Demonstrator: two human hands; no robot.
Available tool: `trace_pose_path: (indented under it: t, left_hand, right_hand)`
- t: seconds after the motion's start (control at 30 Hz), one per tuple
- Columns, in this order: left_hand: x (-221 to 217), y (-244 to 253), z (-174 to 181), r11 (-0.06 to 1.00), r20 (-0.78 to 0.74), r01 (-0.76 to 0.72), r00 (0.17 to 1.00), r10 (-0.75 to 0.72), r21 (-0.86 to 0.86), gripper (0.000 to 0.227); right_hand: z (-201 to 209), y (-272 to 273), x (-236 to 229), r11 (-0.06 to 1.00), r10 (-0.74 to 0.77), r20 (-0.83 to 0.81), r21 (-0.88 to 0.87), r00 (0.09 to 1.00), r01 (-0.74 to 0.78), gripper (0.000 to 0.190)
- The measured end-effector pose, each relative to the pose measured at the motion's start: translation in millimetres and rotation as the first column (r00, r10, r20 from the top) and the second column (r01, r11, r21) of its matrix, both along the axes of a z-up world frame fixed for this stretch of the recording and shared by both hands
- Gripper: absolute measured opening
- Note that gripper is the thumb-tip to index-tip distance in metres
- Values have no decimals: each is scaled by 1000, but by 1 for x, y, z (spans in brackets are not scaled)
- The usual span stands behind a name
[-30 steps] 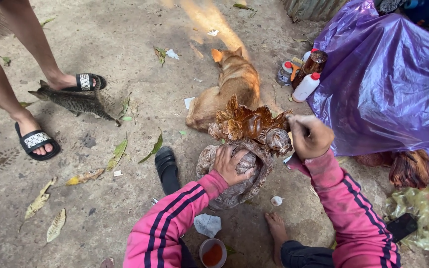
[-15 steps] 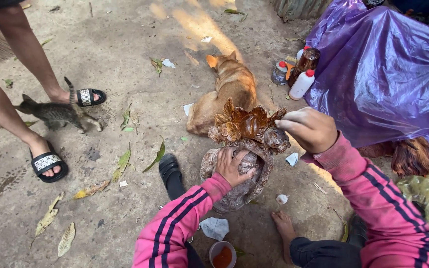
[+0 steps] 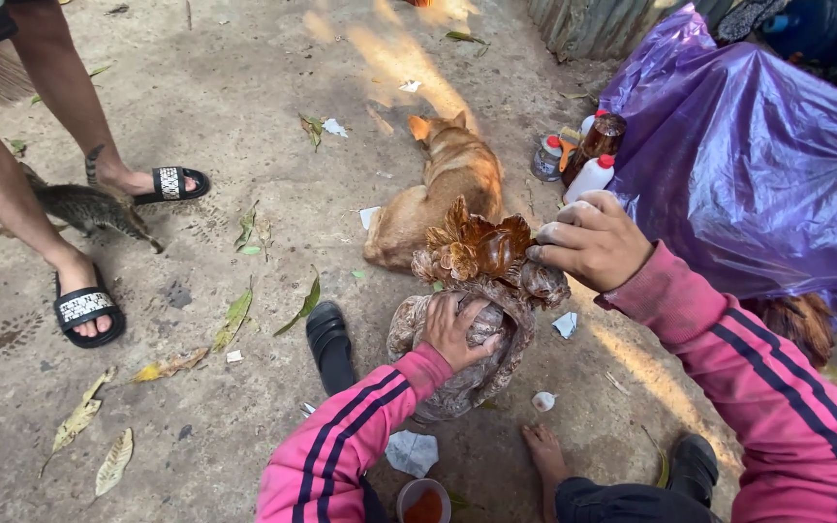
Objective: Hand-polishing an intricate wooden sculpture using a small piece of sandpaper or cloth to smooth the detailed carvings.
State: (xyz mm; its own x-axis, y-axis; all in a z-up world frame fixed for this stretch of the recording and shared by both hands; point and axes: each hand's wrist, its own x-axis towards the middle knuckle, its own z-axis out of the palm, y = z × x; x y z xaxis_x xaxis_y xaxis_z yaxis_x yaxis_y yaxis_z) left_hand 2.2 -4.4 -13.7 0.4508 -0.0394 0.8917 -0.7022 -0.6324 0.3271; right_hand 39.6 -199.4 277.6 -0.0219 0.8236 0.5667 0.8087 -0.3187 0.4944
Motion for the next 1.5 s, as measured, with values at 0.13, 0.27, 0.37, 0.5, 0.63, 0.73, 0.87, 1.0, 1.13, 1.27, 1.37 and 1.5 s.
trace_pose_path:
  t: [0.13,0.27,0.37,0.5,0.63,0.73,0.87,1.0,1.13,1.27,1.37,1.5]
  left_hand:
    - [-2,-1,0,1000,-11,-8,1000,8,4,60]
    - [-2,1,7,1000,-10,12,1000,-12,-2,60]
    - [0,0,2,1000,-11,25,1000,-24,5,60]
    - [3,-2,0,1000,5,22,1000,-22,1,61]
    - [2,0,4,1000,1,23,1000,-23,11,61]
    - [1,1,1,1000,-9,12,1000,-12,19,61]
    - [2,0,1,1000,7,26,1000,-26,3,62]
    - [1,-1,-5,1000,-8,24,1000,-24,12,62]
    - [4,0,-4,999,16,39,999,-39,8,62]
    - [4,1,-1,998,17,55,998,-55,-4,63]
    - [3,2,4,998,14,59,998,-59,-3,62]
    - [1,5,11,998,5,64,998,-64,-4,61]
  right_hand:
    - [6,-14,6,996,-65,70,-48,995,68,16]
    - [-8,-3,6,998,-63,30,-20,998,64,17]
    - [-2,-10,5,997,-71,12,-4,997,71,16]
    - [14,-13,1,993,-116,-63,-7,991,116,14]
    - [-7,-2,-2,999,-54,-52,2,997,55,16]
    - [7,-9,-2,998,-59,-44,-15,997,58,14]
    - [-9,-1,-2,994,-75,-23,82,997,76,16]
    - [-6,-14,7,994,-39,32,105,999,36,17]
    - [4,-32,13,968,-96,35,237,995,85,10]
    - [-29,-19,1,967,-31,-146,247,989,66,9]
    - [-23,-11,-8,943,-50,-204,313,978,113,4]
    - [-15,-30,4,829,-4,-198,548,980,114,3]
